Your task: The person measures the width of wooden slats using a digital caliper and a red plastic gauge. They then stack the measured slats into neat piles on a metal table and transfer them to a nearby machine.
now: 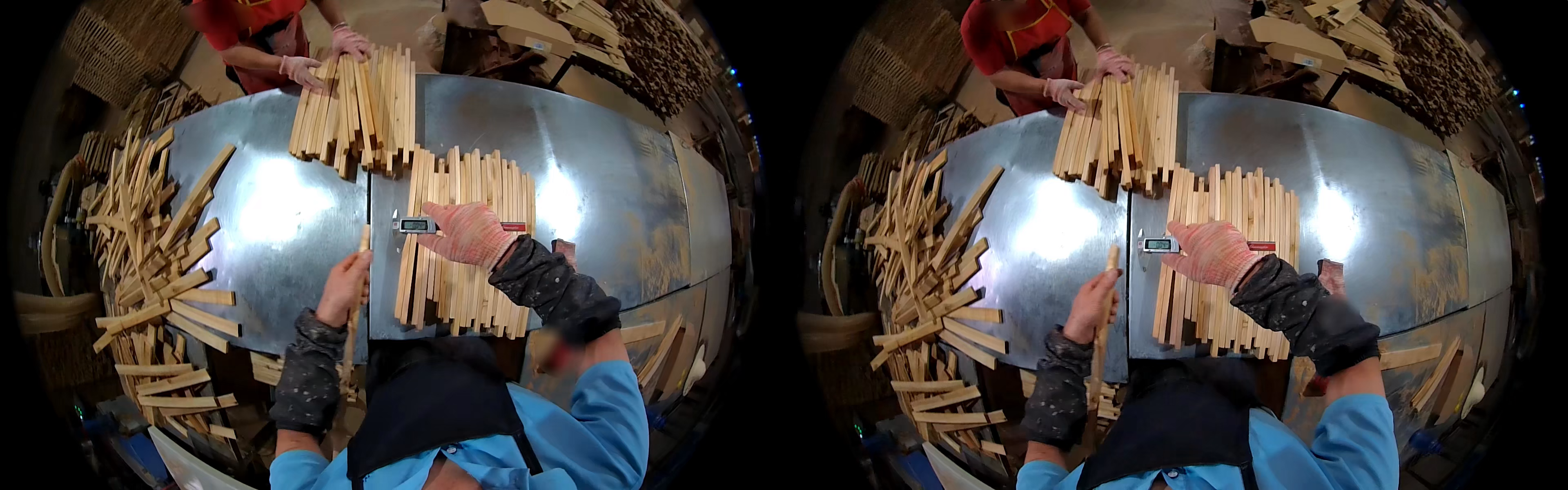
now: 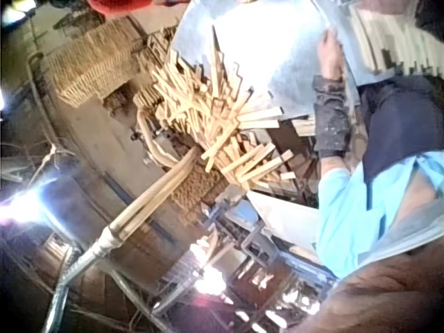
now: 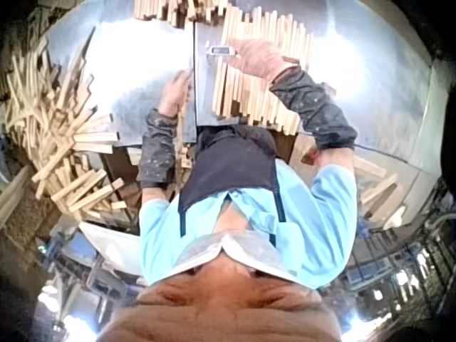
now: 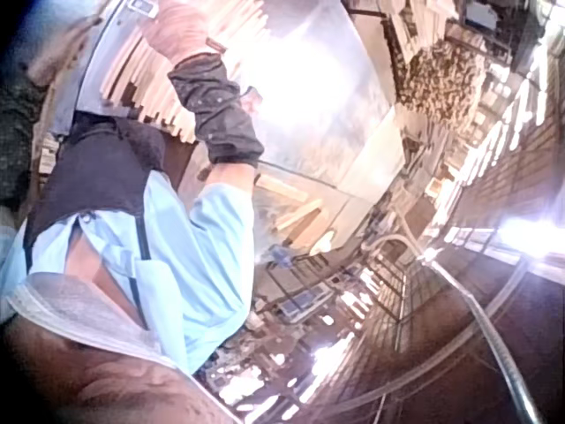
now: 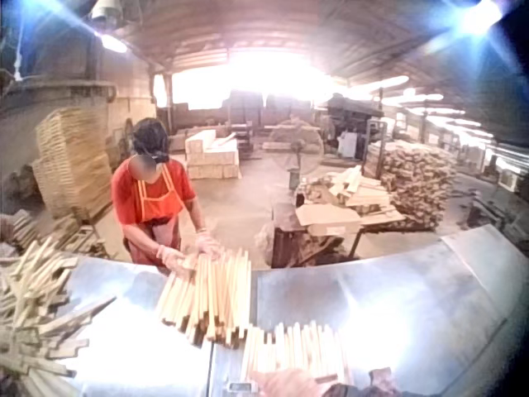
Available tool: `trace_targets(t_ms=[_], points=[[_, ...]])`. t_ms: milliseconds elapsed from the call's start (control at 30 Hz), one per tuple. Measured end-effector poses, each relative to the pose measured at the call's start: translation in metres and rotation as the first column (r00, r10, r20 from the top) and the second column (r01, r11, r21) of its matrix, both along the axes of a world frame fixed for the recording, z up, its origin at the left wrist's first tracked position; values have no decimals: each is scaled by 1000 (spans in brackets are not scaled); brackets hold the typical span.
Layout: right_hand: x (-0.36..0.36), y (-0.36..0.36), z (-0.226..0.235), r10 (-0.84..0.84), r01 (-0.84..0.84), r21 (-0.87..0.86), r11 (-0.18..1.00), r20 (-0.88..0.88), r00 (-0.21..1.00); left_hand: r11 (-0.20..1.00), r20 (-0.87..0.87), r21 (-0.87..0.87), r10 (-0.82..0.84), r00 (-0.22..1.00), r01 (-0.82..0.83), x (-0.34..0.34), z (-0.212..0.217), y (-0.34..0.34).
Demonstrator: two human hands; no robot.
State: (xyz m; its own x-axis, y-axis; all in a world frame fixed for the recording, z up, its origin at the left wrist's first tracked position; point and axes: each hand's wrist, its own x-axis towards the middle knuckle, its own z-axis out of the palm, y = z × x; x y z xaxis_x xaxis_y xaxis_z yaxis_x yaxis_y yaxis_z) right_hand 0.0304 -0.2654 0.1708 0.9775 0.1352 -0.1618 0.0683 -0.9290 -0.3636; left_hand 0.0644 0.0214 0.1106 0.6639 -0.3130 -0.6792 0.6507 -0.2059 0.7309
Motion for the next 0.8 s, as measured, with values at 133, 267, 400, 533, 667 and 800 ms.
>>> trace_targets(t_ms=[133,267,400,533,667,800], points=[[-2,3,-10,5,-5,-9,1000,14,1000,998,-39,-62,4,999,-6,-25,-14,-17],[2,7,-6,-16,12,-31,999,-130,991,996,-18,-58,-62,998,61,-36,-17,-19],[0,7,-16,-10,13,25,1000,-88,996,996,-28,-84,-45,999,43,-41,-18,-23],[2,9,-26,6,-4,37,999,-62,998,998,-48,-53,-41,998,39,-44,-17,-23],[2,9,-23,48,-44,64,997,-65,997,997,-62,-73,-37,997,32,-48,-21,-19],[2,7,-38,63,-63,22,998,-9,998,998,-86,-65,-17,996,12,-49,-18,-19]])
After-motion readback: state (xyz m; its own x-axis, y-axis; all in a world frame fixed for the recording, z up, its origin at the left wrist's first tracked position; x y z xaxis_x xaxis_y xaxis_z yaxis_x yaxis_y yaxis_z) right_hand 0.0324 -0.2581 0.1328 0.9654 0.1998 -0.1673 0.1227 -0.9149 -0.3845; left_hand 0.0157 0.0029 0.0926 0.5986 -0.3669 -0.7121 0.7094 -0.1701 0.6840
